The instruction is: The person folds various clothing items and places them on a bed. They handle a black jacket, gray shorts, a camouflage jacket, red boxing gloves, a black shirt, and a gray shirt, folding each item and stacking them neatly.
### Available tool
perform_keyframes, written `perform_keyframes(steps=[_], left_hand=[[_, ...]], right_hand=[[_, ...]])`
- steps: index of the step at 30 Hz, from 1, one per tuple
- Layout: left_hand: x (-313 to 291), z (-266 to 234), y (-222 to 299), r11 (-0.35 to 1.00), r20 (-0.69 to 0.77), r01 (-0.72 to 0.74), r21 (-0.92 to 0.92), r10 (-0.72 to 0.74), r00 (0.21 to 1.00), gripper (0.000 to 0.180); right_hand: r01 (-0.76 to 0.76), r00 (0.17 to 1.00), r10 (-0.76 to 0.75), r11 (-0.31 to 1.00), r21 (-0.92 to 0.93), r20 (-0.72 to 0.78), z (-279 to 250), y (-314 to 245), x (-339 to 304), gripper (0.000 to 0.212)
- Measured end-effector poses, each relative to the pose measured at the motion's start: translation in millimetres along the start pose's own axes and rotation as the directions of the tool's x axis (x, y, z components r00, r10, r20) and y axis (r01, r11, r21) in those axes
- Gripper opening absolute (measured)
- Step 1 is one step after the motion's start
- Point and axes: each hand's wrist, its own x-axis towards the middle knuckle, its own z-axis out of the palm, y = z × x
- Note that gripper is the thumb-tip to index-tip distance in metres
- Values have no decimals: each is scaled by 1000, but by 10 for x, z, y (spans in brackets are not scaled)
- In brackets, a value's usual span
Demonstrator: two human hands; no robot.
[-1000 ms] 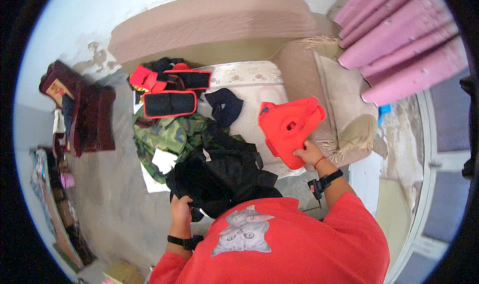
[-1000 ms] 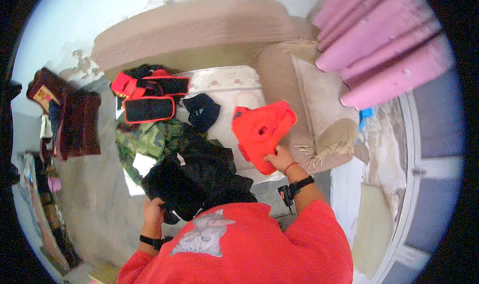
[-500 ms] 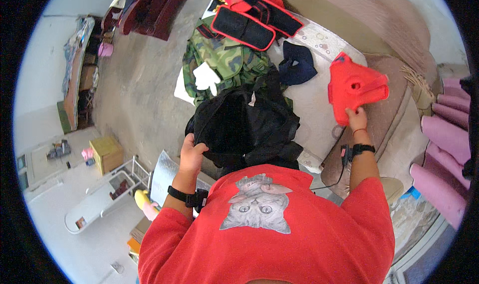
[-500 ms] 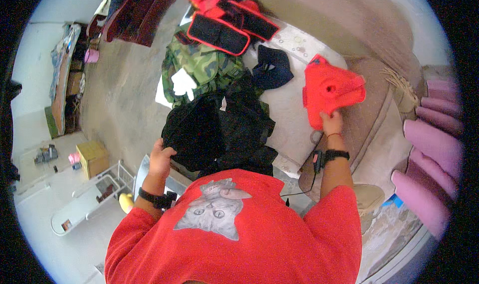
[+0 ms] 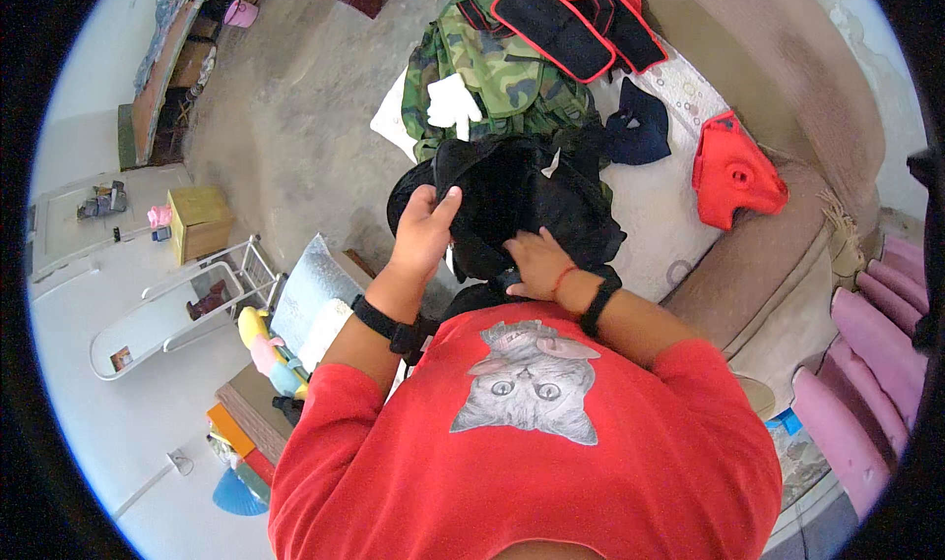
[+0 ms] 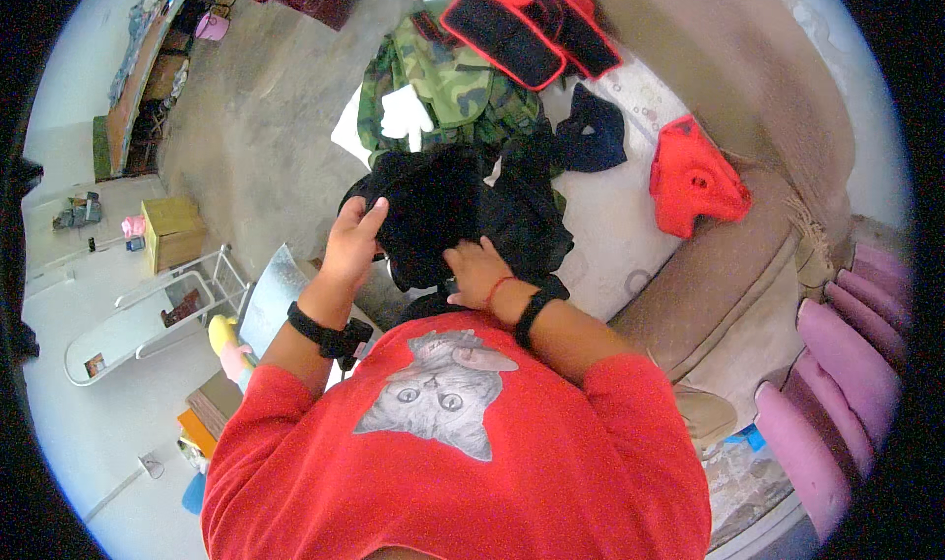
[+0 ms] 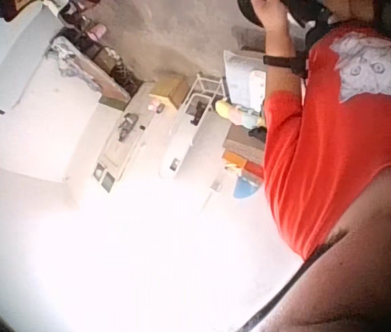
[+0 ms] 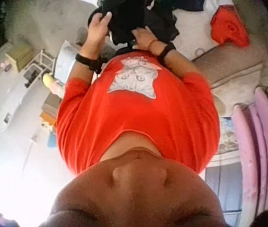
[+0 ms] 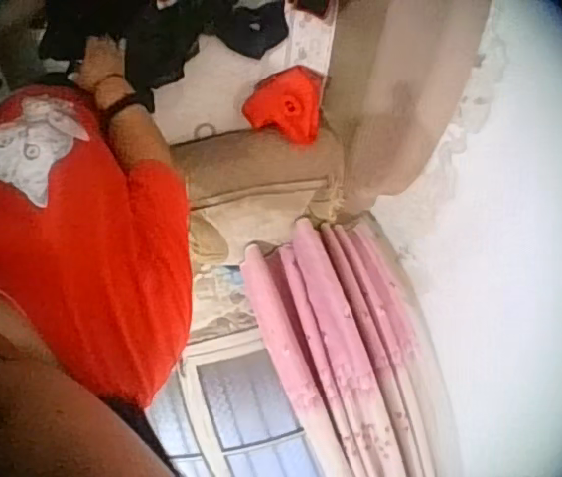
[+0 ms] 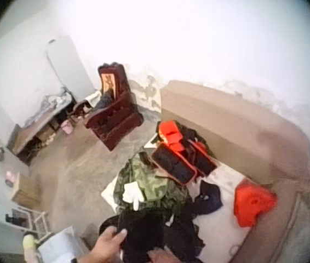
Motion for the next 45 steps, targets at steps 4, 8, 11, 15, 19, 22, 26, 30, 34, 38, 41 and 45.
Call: perform_keyframes(steps=[4, 8, 11, 15, 19, 22, 26, 30, 34, 38, 41, 45], left_hand=[[-17, -184, -63, 972, 54, -139, -191, 152, 987, 21], [-276, -737, -312, 602, 13, -690, 400, 750, 662, 18], [-533, -940, -533, 634, 292, -739, 229, 679, 673, 13], [-567, -962, -708, 546, 360, -823, 154, 745, 561, 29], [-485, -1030, -760, 581, 523, -808, 94, 662, 537, 21], [-501, -1088, -774, 499, 546, -866, -1, 726, 418, 17], [-583, -1078, -754, 503, 604, -864, -11, 692, 395, 16], [-679, -948, -635, 517, 609, -856, 28, 670, 425, 16], [-736, -779, -473, 499, 622, -860, 108, 641, 450, 18], [-750, -930, -386, 413, 573, -875, 252, 665, 479, 18], [-786, -1352, -336, 452, 520, -777, 438, 577, 629, 17], [-971, -1595, -219, 401, 384, -617, 676, 524, 761, 25]], right_hand=[[-319, 889, 276, 946, 62, 364, -19, -386, 225, 44], [-162, 964, 243, 859, 486, -108, -226, -679, 57, 38], [75, 946, 119, 824, 562, -301, -449, -1046, 65, 35], [112, 974, -33, 932, 344, -225, -781, -1652, 157, 22], [58, 981, -48, 997, 46, -188, -832, -2026, 172, 32], [-16, 968, -8, 995, -95, -251, -685, -2134, 86, 17], [-49, 955, 11, 991, -121, -296, -581, -2095, 1, 15], [17, 956, -62, 988, -157, -286, -649, -1997, -94, 17], [-13, 913, -28, 995, -97, -407, -796, -1750, -256, 18], [-179, 794, 250, 967, 179, -554, -1098, -1191, -278, 28], [-258, 627, 415, 909, 326, -659, -1266, -855, -50, 30], [-91, 776, 289, 931, 354, -560, -1152, -1087, 181, 25]])
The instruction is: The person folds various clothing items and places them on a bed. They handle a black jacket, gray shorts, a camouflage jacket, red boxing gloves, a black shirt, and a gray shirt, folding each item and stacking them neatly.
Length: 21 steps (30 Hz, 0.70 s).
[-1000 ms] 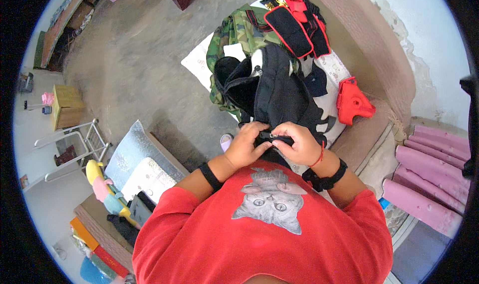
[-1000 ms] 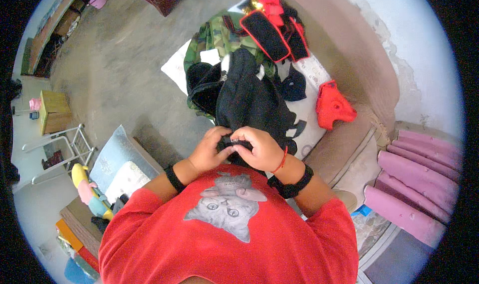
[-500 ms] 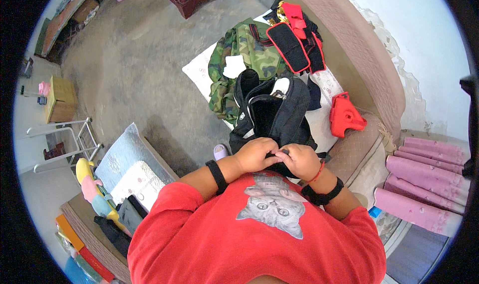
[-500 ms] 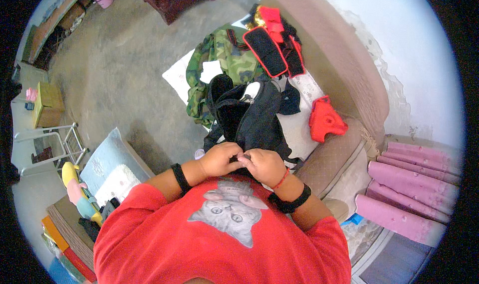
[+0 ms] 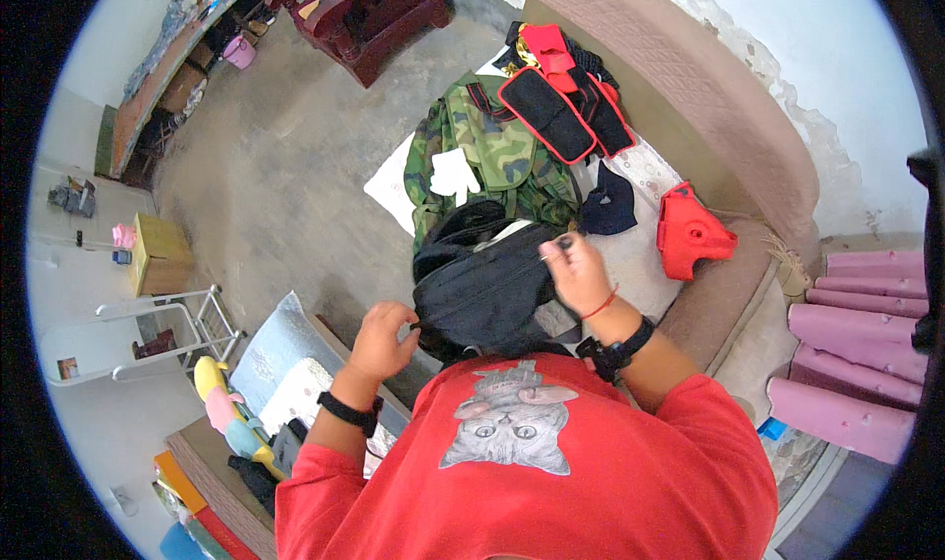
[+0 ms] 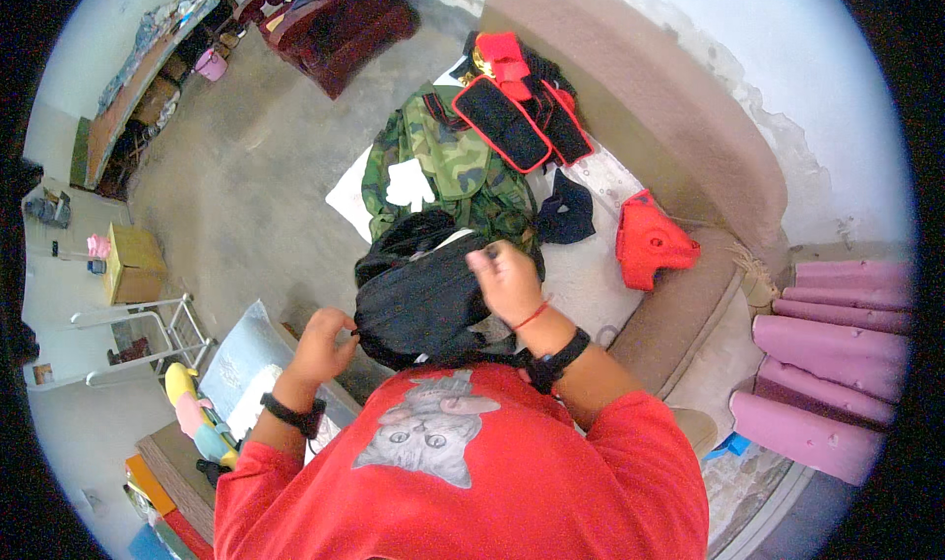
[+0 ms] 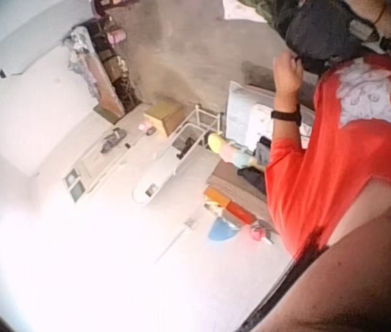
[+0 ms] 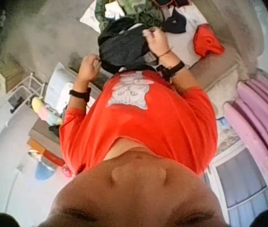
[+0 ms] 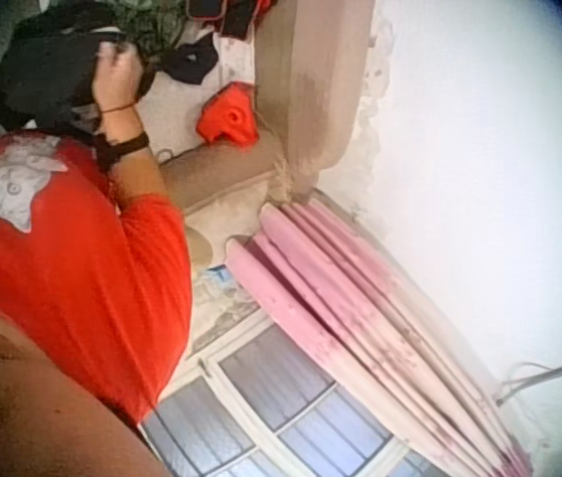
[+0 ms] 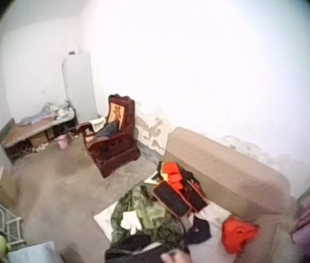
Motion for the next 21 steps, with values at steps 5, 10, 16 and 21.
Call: perform_keyframes(steps=[5, 10, 16, 21], left_hand=[[34, 214, 616, 985, -155, -145, -97, 129, 979, 38], [47, 262, 821, 979, -148, -205, 17, 205, 968, 24], [-86, -44, 1029, 950, -309, -302, 79, 312, 899, 22], [-180, -158, 1286, 848, -228, -531, -6, 515, 826, 19]], right_hand=[[407, 777, -452, 892, 199, 438, 296, -548, -342, 24], [357, 830, -388, 921, 155, 400, 232, -611, -440, 26], [4, 997, -8, 999, 47, 83, 145, 366, -104, 28], [-579, 762, 546, 815, -13, 348, 139, 1323, 17, 35]])
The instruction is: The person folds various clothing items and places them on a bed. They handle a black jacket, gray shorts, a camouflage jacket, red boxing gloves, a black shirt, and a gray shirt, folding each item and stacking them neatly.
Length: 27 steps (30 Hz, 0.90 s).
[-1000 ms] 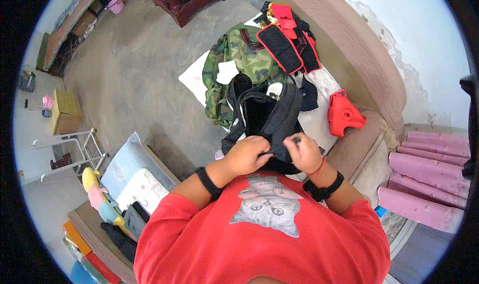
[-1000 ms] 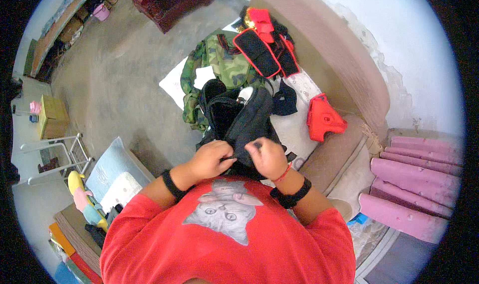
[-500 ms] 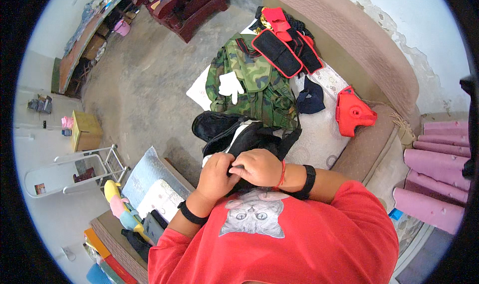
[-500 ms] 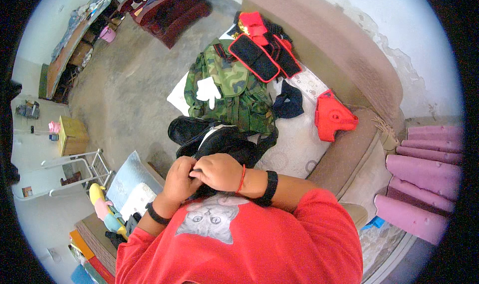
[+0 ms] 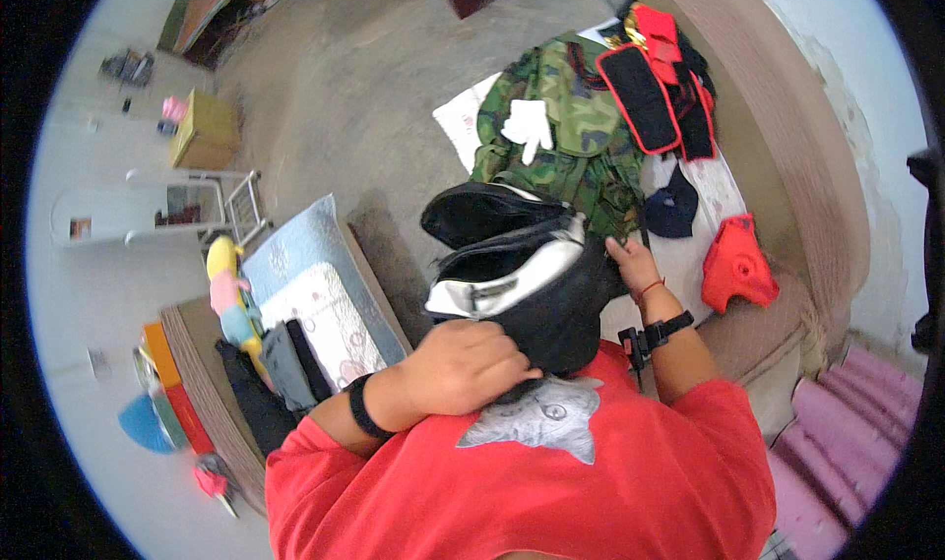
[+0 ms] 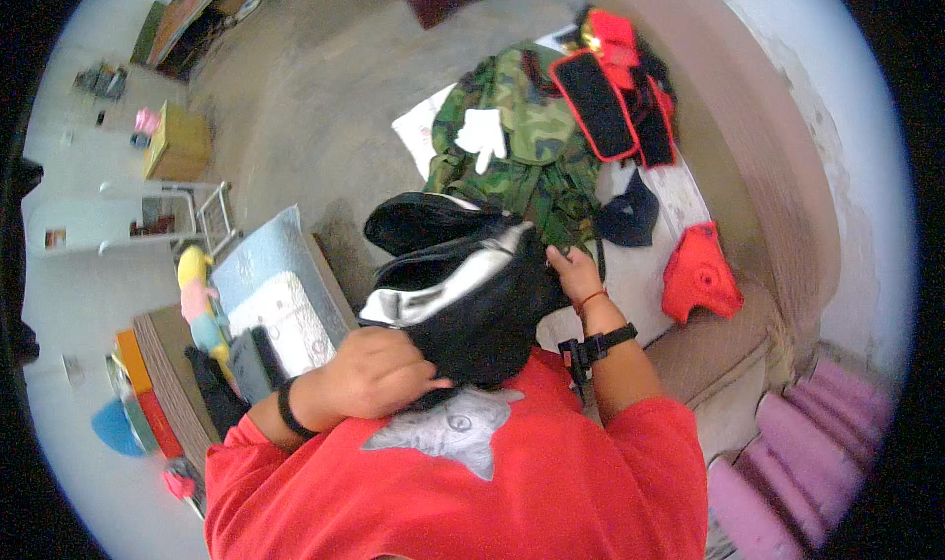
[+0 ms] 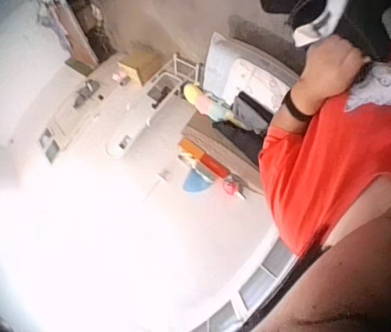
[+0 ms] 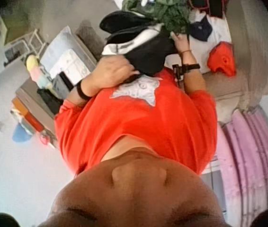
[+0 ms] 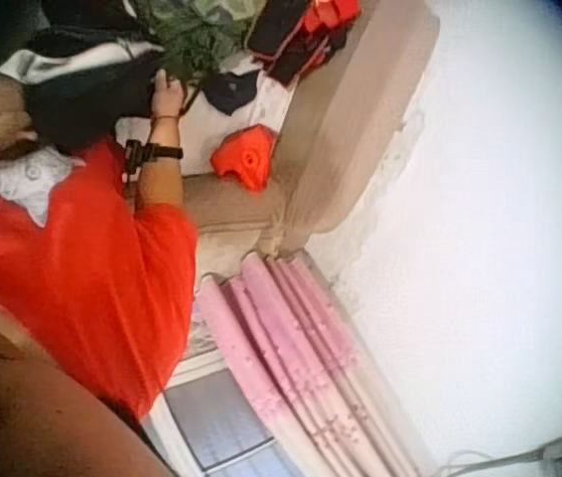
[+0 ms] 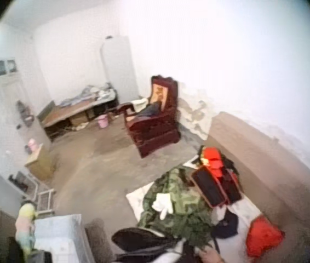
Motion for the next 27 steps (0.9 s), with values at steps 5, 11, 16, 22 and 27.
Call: perform_keyframes(steps=[5, 11, 16, 22, 27], left_hand=[[-37, 141, -8, 997, 156, 14, -80, -2, 988, 17], [-183, 85, -57, 992, 220, 32, -125, -4, 975, 16], [-390, -104, -199, 917, 374, 291, -273, -177, 910, 22], [-237, -82, -484, 833, -29, 541, -119, -547, 837, 23], [-55, 53, -587, 854, 106, 516, -64, -508, 855, 27]], right_hand=[[443, 866, -442, 895, 54, 232, -26, -386, -9, 56], [800, 297, -357, 599, -27, 886, 89, -747, -4, 49], [758, 515, -182, 552, -347, 838, 427, -580, -144, 24], [786, 491, -600, 617, -24, 632, 559, -1080, -568, 22], [830, 472, -705, 558, 4, 530, 584, -1444, -873, 29]])
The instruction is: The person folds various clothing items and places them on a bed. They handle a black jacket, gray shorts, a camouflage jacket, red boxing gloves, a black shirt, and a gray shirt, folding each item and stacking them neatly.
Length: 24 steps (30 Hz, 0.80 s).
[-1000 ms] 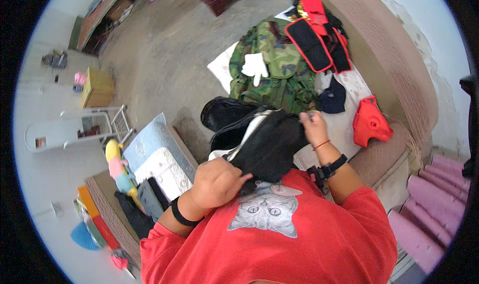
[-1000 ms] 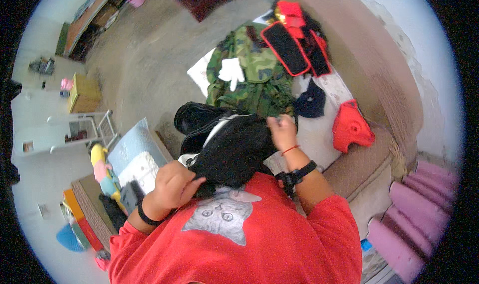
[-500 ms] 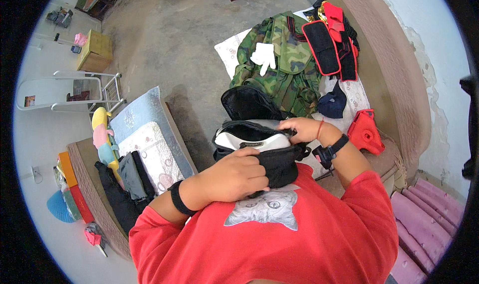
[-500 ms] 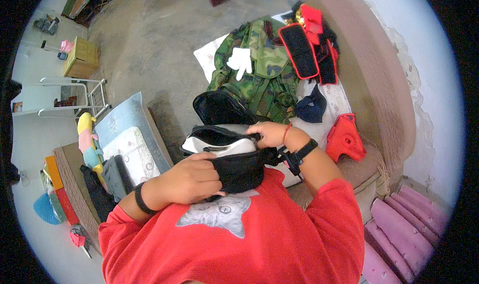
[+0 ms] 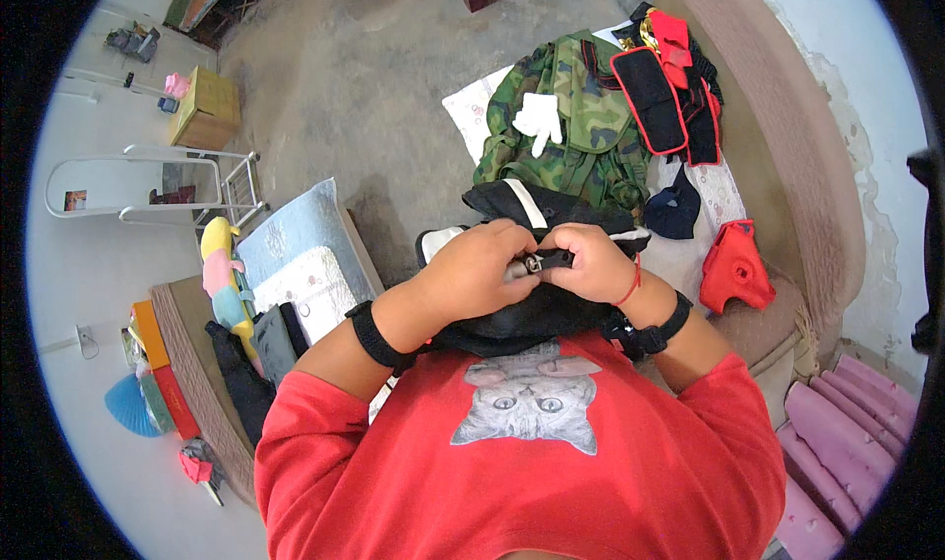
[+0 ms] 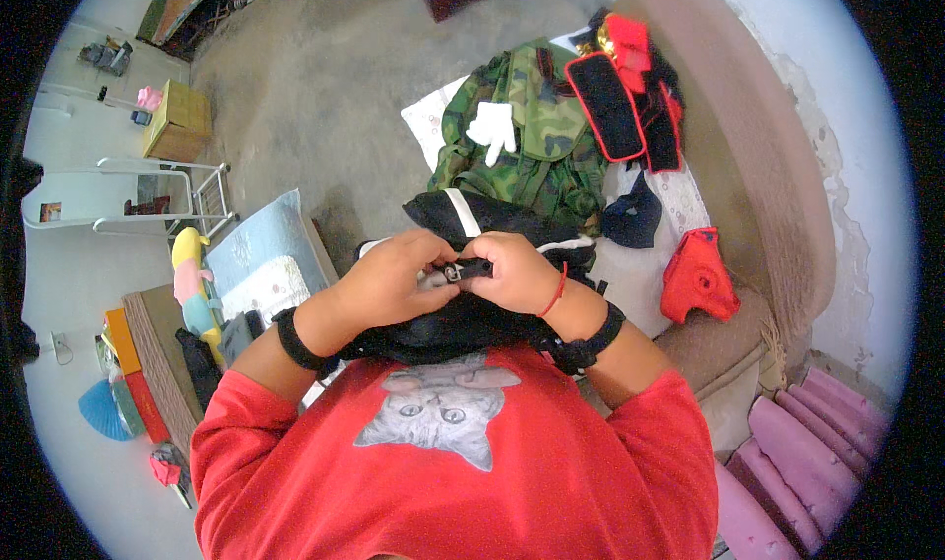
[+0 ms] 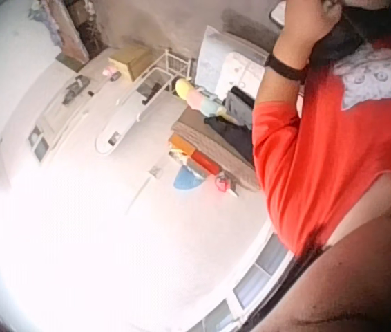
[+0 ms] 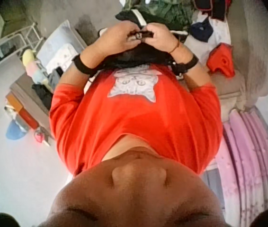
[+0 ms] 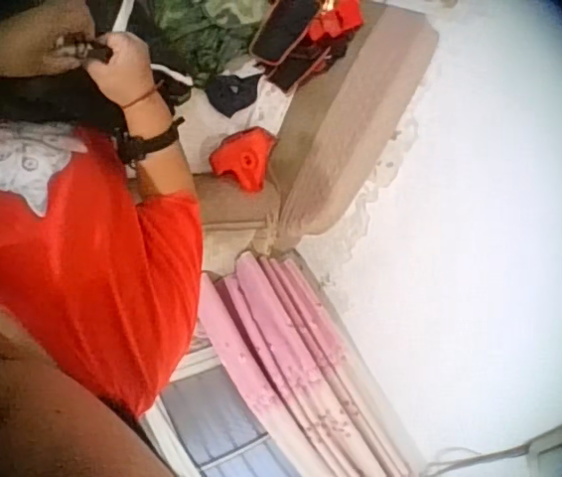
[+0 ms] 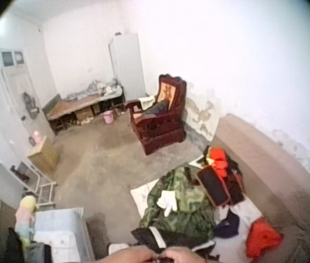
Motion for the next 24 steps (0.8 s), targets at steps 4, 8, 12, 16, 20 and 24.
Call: perform_keyframes(steps=[4, 8, 12, 16, 20, 24], left_hand=[[-18, 33, 5, 992, 130, -42, 115, 27, 991, 21], [-49, 139, -82, 991, 97, 89, -102, -79, 992, 18], [-137, 305, -265, 544, 335, 570, -615, -475, 814, 22], [-258, 525, -397, 69, 432, 536, -841, -509, 744, 20], [-336, 701, -416, 140, 376, 516, -845, -532, 759, 20], [-402, 731, -461, 192, 395, 585, -788, -572, 719, 19]], right_hand=[[-51, 999, 52, 993, 109, -12, -13, -97, -49, 42], [-89, 995, 94, 969, 230, -13, 23, -70, -83, 55], [-16, 991, 28, 995, 94, -131, 96, -83, -93, 58], [40, 939, -172, 915, -400, -298, 209, -145, -126, 49], [-243, 962, 272, 866, -437, 4, 310, -83, -155, 44], [-213, 923, 284, 939, -270, 259, 373, 85, -117, 34]])
